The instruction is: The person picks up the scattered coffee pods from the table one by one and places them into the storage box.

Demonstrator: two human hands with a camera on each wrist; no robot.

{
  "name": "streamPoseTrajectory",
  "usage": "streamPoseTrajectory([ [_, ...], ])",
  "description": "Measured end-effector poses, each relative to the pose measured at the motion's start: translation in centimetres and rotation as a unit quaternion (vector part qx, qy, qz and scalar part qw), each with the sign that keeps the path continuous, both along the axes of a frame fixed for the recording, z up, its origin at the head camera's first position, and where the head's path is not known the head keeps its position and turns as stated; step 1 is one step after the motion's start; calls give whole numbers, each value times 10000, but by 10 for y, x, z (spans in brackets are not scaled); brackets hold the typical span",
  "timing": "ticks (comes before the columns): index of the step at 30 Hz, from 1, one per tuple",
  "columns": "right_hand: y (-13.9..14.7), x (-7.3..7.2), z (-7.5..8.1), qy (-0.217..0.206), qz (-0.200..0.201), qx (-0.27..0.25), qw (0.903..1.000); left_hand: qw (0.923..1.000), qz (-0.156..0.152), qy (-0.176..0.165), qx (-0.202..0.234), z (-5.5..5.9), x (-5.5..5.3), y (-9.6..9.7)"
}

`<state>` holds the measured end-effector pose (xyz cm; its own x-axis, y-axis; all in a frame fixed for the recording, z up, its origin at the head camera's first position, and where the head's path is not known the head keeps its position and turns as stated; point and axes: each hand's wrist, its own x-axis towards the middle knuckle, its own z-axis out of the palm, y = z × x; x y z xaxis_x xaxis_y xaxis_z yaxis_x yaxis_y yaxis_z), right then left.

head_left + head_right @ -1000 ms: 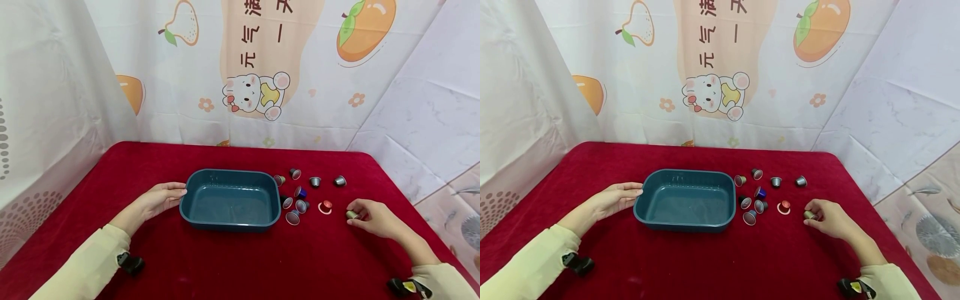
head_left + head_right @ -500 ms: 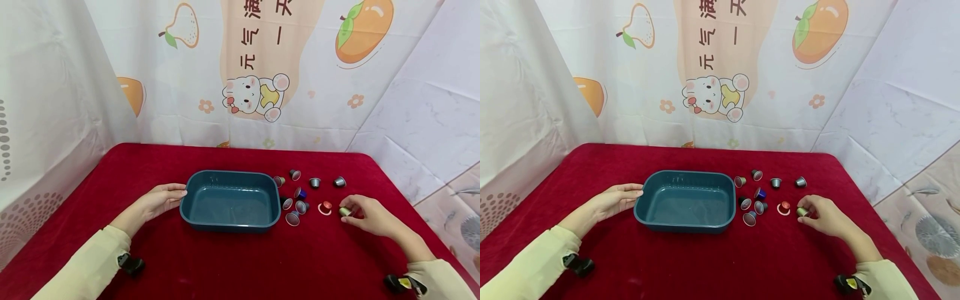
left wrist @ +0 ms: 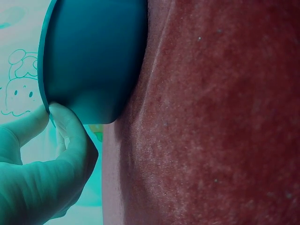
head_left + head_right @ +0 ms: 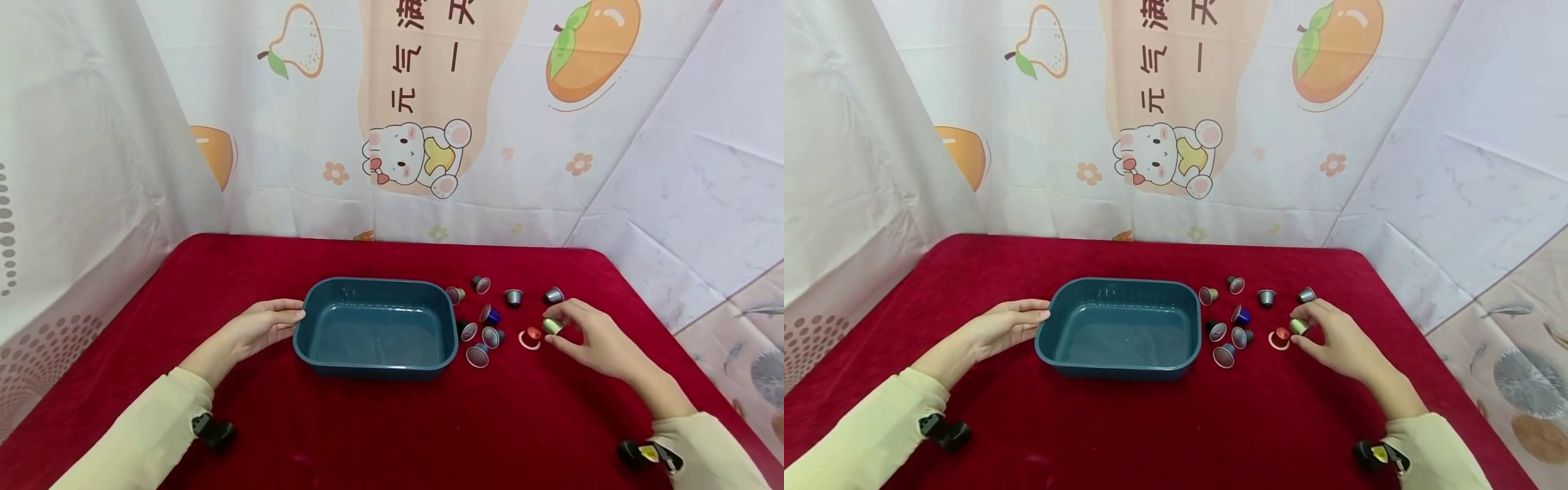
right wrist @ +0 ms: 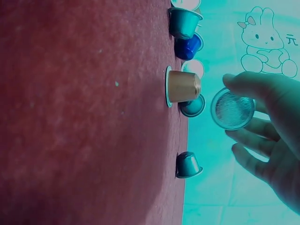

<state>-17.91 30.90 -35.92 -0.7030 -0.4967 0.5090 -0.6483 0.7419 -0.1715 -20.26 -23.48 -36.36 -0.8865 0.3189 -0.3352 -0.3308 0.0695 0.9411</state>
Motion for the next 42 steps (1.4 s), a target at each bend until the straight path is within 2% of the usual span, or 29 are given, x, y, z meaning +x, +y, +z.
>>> streamPoseTrajectory([
  [11, -14, -7, 7, 204, 92, -15, 9997, 10000, 34, -14, 4, 2, 0, 0],
  [22, -25, -15, 11, 229, 173, 85, 9996, 10000, -18, -3, -52, 2, 1, 1],
  [35, -38, -24, 16, 507, 348, 239, 9978, 10000, -5, 3, -21, 1, 2, 2],
  [42, -48, -27, 20, 407, 264, 423, 9979, 10000, 17, -43, -88, -1, 2, 1],
])
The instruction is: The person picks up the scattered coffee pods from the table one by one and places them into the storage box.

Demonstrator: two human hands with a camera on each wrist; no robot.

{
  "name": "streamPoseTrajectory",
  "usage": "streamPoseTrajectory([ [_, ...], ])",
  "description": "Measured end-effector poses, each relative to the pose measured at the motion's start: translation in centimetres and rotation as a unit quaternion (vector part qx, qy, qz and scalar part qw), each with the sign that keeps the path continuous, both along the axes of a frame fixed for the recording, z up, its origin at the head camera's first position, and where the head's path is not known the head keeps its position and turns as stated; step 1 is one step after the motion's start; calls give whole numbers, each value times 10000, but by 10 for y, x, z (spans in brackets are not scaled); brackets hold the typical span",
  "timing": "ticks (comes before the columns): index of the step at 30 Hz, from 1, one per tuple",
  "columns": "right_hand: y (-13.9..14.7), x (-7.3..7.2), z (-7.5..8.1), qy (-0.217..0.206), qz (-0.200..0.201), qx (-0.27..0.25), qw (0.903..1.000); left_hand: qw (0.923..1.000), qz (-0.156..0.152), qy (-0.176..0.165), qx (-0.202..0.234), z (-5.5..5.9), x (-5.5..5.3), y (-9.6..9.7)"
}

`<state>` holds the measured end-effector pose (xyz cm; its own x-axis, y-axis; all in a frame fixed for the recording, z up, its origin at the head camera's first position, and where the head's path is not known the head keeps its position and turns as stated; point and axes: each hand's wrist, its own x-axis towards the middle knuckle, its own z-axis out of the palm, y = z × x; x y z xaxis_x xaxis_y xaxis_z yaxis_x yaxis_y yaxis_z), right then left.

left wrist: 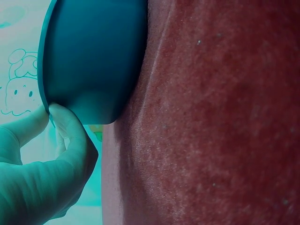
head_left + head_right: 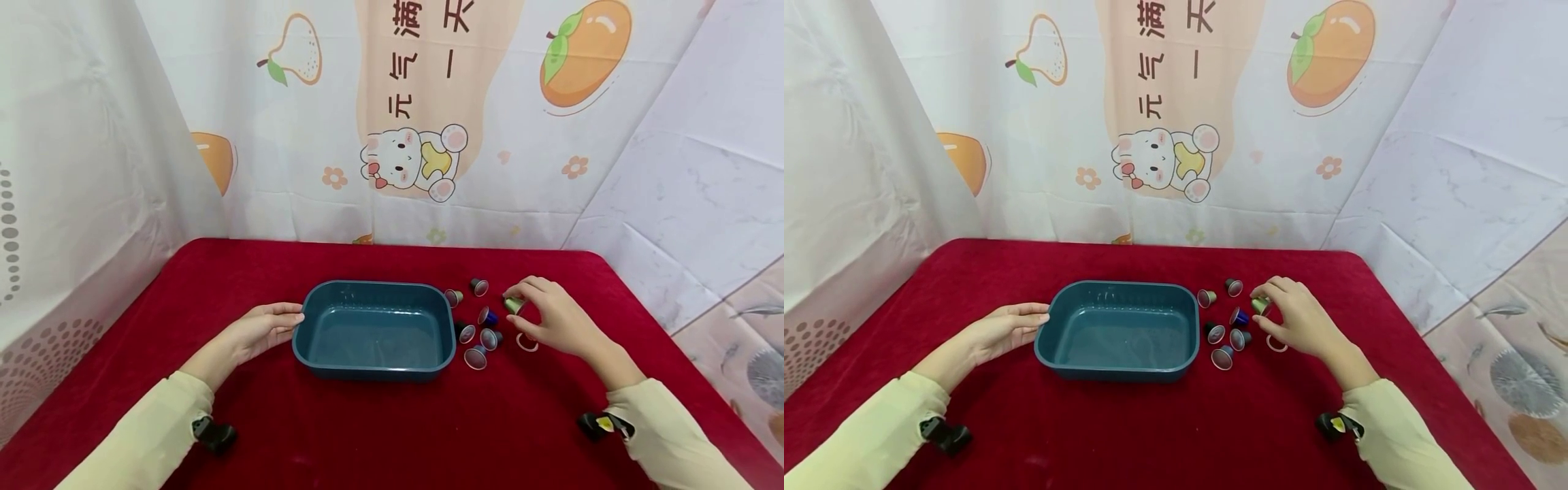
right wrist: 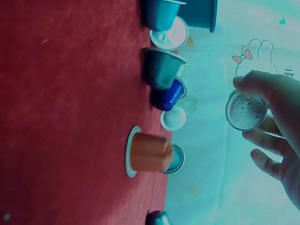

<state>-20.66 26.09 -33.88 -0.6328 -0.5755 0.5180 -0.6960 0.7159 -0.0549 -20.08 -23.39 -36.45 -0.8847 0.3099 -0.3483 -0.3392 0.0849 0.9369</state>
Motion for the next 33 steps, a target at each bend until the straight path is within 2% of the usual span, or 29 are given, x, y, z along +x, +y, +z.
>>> streamPoseTrajectory([
  [5, -10, -3, 4, -122, -84, 90, 9999, 10000, 14, 12, -5, -2, 1, -2],
  [33, -43, -19, 26, 133, 444, 205, 9987, 10000, 51, 28, -14, -1, 1, 1],
])
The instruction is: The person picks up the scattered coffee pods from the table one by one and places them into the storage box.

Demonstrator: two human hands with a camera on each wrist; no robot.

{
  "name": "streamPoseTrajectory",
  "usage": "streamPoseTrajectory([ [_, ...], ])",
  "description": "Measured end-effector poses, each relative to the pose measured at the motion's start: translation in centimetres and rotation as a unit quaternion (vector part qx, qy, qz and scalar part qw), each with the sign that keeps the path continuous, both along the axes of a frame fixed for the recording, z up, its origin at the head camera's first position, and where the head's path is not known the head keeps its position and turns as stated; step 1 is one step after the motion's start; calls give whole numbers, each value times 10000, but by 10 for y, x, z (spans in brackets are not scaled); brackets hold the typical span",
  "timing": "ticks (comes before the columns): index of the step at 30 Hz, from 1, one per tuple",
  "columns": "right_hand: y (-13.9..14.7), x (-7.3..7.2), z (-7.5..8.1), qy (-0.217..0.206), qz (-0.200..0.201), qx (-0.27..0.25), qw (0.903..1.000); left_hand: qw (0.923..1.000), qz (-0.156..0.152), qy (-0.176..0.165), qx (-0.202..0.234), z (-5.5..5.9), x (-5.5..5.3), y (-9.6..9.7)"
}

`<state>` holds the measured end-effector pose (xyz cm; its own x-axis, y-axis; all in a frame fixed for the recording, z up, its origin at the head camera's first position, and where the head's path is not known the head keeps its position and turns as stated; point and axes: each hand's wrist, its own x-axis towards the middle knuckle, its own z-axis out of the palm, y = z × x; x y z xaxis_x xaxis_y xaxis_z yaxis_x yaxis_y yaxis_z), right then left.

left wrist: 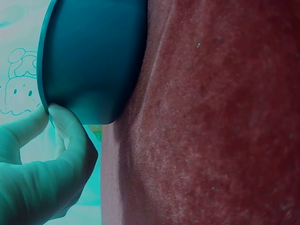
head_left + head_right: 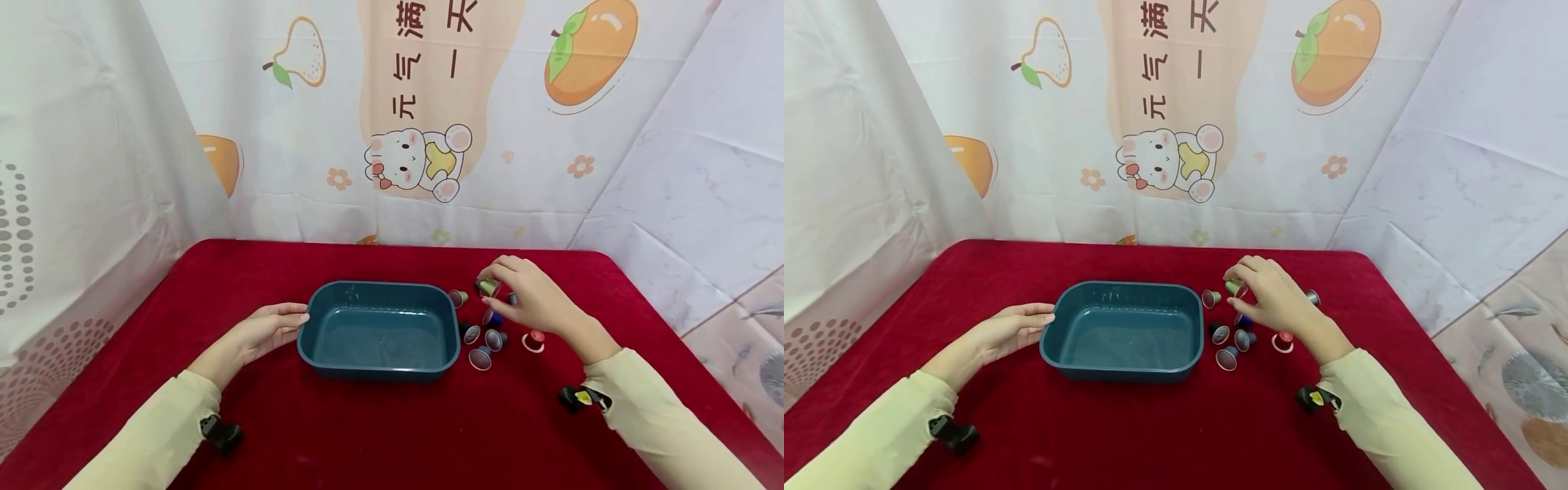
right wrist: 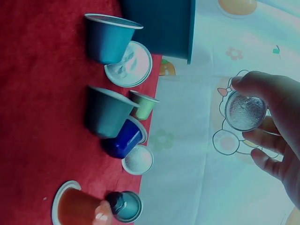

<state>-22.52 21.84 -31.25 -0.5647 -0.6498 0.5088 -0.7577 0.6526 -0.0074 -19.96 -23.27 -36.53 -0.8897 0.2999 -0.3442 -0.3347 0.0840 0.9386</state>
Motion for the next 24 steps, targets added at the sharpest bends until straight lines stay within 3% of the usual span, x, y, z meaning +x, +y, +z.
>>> streamPoseTrajectory([
  [11, -17, -5, 8, -205, 133, 132, 9996, 10000, 30, -12, -53, -1, -1, 0],
  [24, -42, -7, 14, -87, 476, 215, 9986, 10000, 61, -65, 23, 2, 2, 0],
])
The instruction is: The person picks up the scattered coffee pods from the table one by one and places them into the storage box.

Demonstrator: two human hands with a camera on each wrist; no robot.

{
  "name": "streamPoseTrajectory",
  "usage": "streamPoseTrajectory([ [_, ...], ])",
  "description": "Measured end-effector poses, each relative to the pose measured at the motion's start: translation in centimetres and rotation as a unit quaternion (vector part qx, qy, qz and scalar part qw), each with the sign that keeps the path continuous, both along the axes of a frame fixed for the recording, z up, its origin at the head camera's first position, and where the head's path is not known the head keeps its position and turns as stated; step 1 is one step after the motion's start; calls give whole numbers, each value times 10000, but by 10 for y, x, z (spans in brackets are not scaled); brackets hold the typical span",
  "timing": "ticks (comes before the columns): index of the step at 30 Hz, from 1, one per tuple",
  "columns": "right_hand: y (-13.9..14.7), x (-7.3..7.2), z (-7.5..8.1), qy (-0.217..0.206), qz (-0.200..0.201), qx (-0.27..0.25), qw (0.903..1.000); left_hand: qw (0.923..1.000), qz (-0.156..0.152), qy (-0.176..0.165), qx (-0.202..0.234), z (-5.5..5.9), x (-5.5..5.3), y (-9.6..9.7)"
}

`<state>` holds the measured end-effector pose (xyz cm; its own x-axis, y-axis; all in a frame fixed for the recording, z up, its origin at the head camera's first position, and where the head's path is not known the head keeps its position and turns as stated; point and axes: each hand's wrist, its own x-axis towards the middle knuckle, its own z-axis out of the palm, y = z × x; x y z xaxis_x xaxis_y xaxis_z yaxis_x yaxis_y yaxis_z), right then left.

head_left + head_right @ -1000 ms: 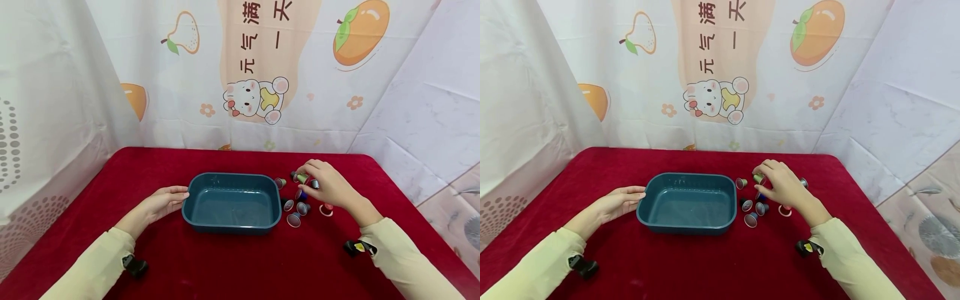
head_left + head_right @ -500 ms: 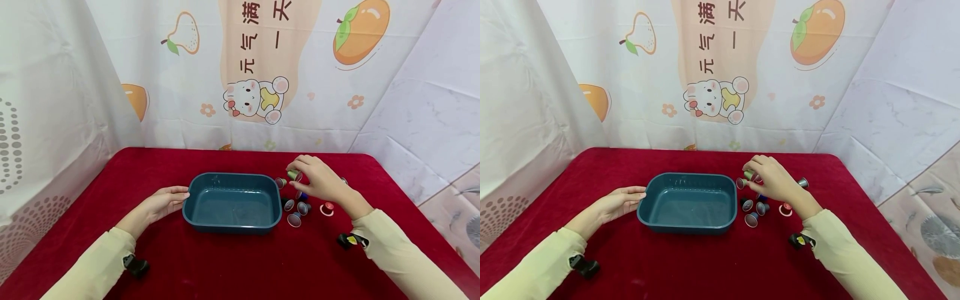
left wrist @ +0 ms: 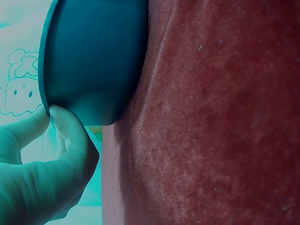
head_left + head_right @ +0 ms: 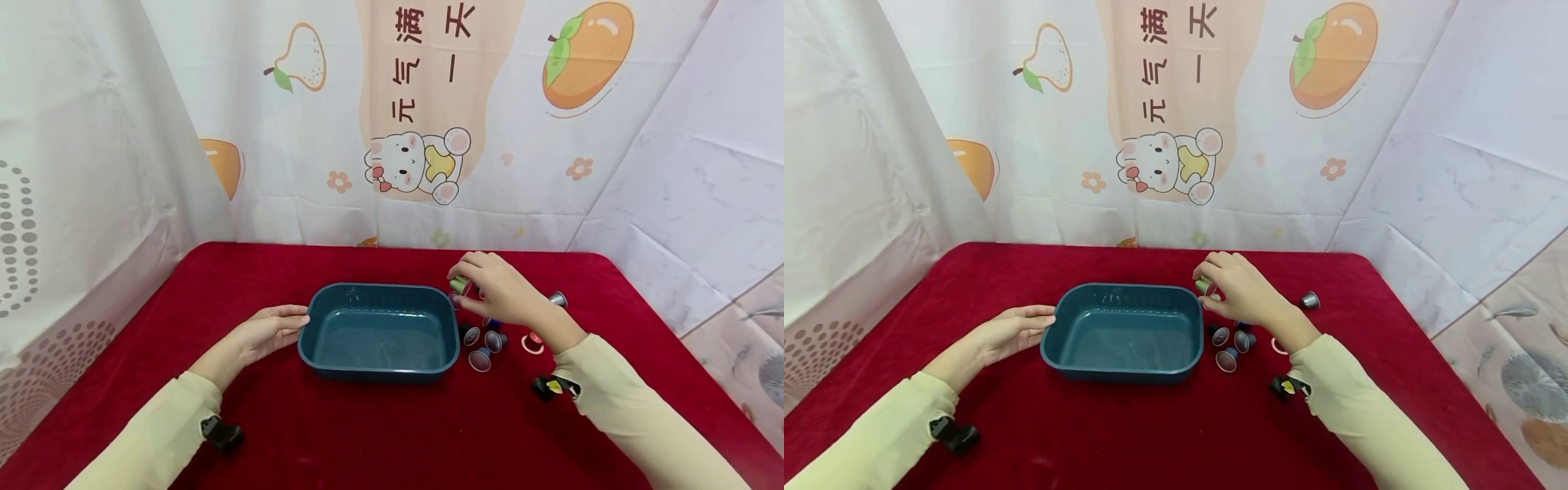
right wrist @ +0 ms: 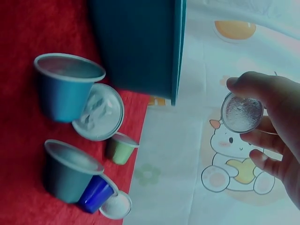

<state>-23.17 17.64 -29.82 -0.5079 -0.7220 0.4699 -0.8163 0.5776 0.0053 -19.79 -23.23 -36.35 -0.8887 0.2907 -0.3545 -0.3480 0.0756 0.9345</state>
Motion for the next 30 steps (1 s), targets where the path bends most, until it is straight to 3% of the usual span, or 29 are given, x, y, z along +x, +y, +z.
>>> streamPoseTrajectory([
  [6, -13, 1, 2, -230, 24, 166, 9996, 10000, 28, -32, -45, 1, 1, 0],
  [23, -45, 1, 4, -94, 492, 672, 9965, 9999, 32, -1, -122, 3, 1, 2],
  [30, -57, -3, 8, -372, 655, 940, 9927, 10000, -8, -8, -94, 1, 1, 2],
])
